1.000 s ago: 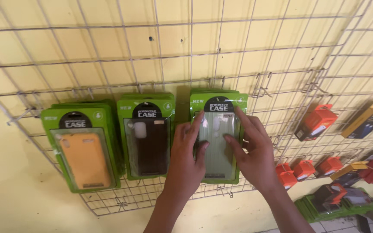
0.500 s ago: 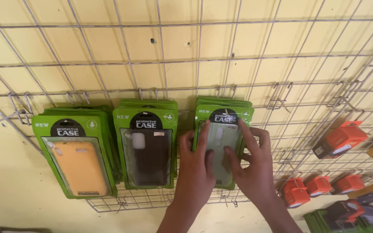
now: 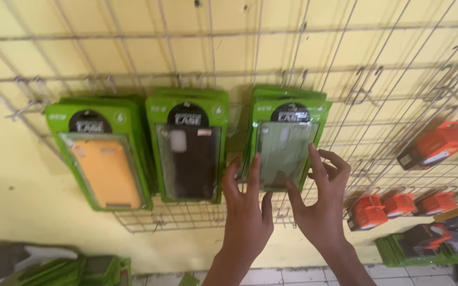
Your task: The person repeatedly picks packaged phone cases from a white bucket on the floor and hangs them on a wall-mounted wire rack. The person handles the items one at a time, moving between the bucket and the rack to fill available hooks.
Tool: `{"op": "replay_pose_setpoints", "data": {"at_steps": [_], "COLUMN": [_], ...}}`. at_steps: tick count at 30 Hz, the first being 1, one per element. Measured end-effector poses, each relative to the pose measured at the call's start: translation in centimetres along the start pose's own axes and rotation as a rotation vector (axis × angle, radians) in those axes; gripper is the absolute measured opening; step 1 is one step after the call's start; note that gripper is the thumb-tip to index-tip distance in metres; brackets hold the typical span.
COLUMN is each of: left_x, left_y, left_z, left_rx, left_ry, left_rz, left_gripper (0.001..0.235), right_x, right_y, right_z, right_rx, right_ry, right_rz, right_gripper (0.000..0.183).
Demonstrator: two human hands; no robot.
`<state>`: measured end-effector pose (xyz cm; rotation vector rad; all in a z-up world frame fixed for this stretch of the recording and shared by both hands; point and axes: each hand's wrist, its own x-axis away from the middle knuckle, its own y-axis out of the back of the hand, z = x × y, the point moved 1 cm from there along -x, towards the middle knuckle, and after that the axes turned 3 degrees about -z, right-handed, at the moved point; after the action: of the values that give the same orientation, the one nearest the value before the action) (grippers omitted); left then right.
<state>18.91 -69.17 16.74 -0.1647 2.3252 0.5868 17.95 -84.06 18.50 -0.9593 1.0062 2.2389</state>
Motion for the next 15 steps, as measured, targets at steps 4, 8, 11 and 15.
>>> {"op": "replay_pose_setpoints", "data": {"at_steps": [4, 8, 11, 15], "left_x": [3.7, 10.6, 17.1, 26.4], "left_y": [1.3, 3.2, 5.4, 9.4], "left_z": [0.4, 3.1, 6.2, 12.9], "left_rx": [0.037, 0.126, 0.085, 0.015], "left_ry": [0.147, 0.384, 0.531, 0.713], "left_rz": [0.087, 0.026, -0.066, -0.147], "left_gripper": [0.080, 0.079, 0.082, 0.080], "right_x": [3.3, 9.5, 14.9, 20.1], "right_y": [0.1, -1.0, -2.6, -6.0], "right_z": [0.8, 0.7, 1.5, 3.8], "right_rx": [0.066, -0.055, -0.143, -0.237], "right_ry": [-0.024, -0.124, -0.235, -0.148], "right_rz": [-0.013, 0.019, 0.185, 0.378], "right_gripper": [0.083, 0.059, 0.048, 0.032]}}
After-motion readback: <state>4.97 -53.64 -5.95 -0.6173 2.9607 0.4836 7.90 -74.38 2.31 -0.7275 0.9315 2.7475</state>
